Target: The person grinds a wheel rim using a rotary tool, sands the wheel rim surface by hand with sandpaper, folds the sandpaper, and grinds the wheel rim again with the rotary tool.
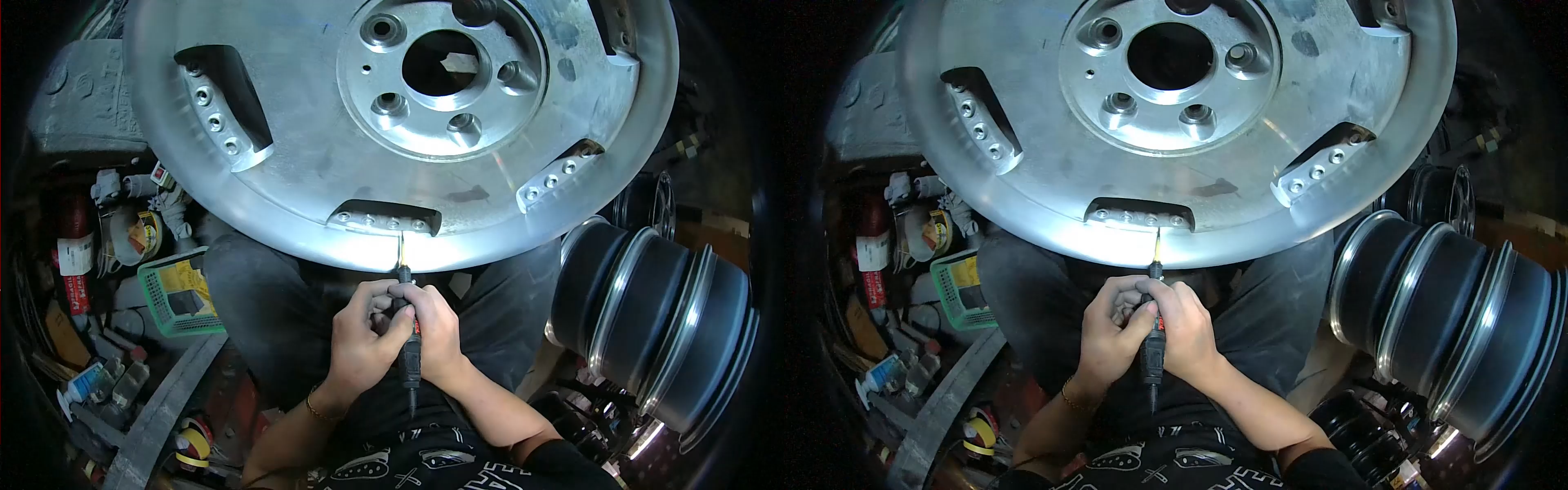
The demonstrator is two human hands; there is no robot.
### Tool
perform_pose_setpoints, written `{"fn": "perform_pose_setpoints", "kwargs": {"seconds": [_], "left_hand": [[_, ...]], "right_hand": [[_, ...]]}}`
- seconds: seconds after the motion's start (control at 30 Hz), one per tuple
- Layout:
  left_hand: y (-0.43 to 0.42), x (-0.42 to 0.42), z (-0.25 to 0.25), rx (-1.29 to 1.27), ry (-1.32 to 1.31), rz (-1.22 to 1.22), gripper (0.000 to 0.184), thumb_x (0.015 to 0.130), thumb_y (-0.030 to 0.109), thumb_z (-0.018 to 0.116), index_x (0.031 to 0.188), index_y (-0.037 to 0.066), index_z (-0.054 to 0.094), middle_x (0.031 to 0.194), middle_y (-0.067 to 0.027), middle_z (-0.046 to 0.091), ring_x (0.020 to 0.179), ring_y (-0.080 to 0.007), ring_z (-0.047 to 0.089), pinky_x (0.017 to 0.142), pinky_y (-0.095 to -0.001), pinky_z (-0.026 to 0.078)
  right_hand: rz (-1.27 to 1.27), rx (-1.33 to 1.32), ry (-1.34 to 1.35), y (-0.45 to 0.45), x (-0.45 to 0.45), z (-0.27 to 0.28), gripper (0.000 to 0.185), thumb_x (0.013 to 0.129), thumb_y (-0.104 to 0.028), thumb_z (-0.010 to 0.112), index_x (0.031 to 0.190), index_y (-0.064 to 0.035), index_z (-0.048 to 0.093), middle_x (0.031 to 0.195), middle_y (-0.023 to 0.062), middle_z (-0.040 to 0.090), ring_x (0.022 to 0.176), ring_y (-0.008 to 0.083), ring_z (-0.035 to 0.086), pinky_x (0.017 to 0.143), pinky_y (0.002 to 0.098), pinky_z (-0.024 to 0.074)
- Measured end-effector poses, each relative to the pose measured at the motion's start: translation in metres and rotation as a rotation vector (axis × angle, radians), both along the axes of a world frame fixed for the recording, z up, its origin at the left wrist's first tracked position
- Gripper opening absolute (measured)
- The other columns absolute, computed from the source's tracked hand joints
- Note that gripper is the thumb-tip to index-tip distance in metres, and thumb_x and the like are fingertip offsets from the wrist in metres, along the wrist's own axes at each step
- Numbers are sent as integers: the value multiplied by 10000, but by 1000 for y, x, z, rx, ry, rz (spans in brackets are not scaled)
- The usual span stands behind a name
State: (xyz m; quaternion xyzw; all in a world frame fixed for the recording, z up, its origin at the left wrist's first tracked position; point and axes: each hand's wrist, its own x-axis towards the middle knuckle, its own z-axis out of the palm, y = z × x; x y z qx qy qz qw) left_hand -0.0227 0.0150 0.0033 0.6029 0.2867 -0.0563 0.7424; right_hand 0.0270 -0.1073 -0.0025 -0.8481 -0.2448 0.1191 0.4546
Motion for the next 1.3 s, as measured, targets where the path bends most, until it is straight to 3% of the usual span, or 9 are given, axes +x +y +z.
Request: {"fn": "perform_pose_setpoints", "kwargs": {"seconds": [0.3,0.37,0.57,0.67,0.77,0.9,0.97,1.17,1.3], "left_hand": [[-1,3,-4,-25,-74,28,359,872,18,684,1207,-46,573,842,-74,663,718,-70,586,634,-232,481],[3,5,1,-48,-8,-51,366,887,-38,618,1246,-45,545,923,-55,628,818,-69,580,733,-233,481],[8,3,0,53,-42,-80,357,894,-35,593,1248,-43,551,954,-70,633,834,-80,584,756,-238,485],[5,-4,-12,70,-41,38,383,832,39,681,1206,-8,610,882,-96,649,737,-116,576,665,-272,494],[6,-1,-9,87,-98,-21,341,884,-27,582,1225,-31,573,920,-58,615,827,-80,570,750,-243,480],[8,6,-1,77,-20,-105,354,872,-13,591,1225,-28,573,916,-55,613,836,-81,566,759,-246,479],[5,5,-6,126,-57,-8,360,815,66,683,1163,0,617,862,-96,633,741,-141,557,670,-288,487],[8,-3,-16,136,-86,53,349,811,63,681,1149,4,614,880,-113,650,760,-163,586,678,-298,493],[4,7,-8,125,-101,-41,325,861,-19,588,1185,-28,570,932,-61,625,823,-87,568,743,-255,476]], "right_hand": [[8,6,16,-2,0,-3,355,814,-109,662,1147,-5,598,816,166,542,728,360,569,652,429,480],[9,-11,29,-3,0,-4,355,810,-105,658,1144,-1,595,830,171,539,735,364,567,652,431,477],[37,4,31,3,-1,-7,373,803,-108,661,1153,2,592,835,176,535,733,369,562,649,430,474],[60,-38,82,7,0,-3,382,798,-114,667,1155,1,592,831,176,533,729,370,562,648,434,473],[56,-42,74,6,0,-2,394,794,-120,673,1161,0,592,831,176,533,726,372,563,648,438,473],[37,-29,50,4,0,-3,406,793,-120,675,1172,-2,591,836,177,535,729,373,567,652,440,477],[36,11,52,5,0,-6,415,794,-122,675,1183,-6,588,836,176,537,738,378,571,661,442,482],[61,-21,86,13,0,-4,391,797,-117,672,1165,-11,596,845,177,553,744,382,576,669,450,487],[28,-19,62,5,0,-5,367,799,-112,668,1145,-11,601,855,179,559,750,380,580,668,447,489]]}}
